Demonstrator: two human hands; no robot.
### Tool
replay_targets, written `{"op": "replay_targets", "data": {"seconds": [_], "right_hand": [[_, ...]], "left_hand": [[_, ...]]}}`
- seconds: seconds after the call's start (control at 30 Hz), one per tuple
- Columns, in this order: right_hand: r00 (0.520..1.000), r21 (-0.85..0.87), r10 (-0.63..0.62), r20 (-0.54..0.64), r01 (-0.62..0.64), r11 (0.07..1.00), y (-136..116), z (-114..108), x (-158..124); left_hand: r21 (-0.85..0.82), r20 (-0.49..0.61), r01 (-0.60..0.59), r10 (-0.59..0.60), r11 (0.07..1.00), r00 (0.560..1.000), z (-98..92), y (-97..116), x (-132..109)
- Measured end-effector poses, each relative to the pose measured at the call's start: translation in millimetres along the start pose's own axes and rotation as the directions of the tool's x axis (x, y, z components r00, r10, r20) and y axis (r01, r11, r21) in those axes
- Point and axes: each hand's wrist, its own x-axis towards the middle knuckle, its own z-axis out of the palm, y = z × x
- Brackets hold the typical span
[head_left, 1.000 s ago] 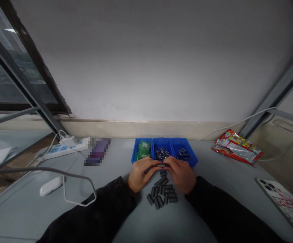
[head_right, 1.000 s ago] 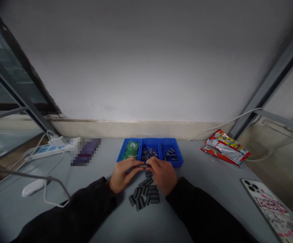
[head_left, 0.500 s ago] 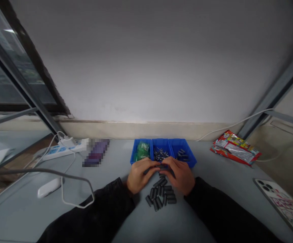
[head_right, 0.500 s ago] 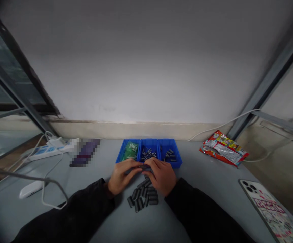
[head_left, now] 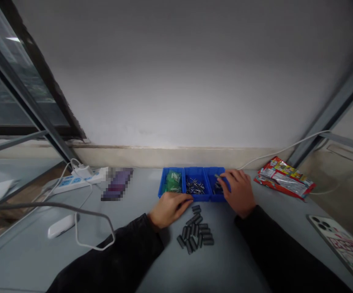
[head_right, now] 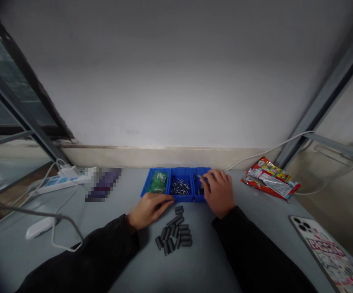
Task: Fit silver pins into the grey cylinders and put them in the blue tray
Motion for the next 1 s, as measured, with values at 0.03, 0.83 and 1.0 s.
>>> {"op": "replay_targets", "data": {"seconds": [0.03, 0.83, 1.0], "right_hand": [[0.999, -0.039, 0.048, 0.006, -0.048, 0.998, 6.0, 3.4, -2.1], [0.913, 0.45, -0.349, 0.21, 0.226, 0.864, -54.9, 5.0, -24.4], [0.904, 0.46, -0.337, 0.262, 0.19, 0.868, -53.0, 9.1, -27.5]], "left_hand": [[0.024, 0.047, -0.007, 0.006, 1.0, 0.999, -0.7, -0.1, -0.3], [0.218, 0.361, 0.433, -0.484, 0.875, 0.797, 10.1, 10.0, -3.1], [0.26, 0.355, 0.379, -0.453, 0.888, 0.818, 10.1, 9.8, -3.7]]}}
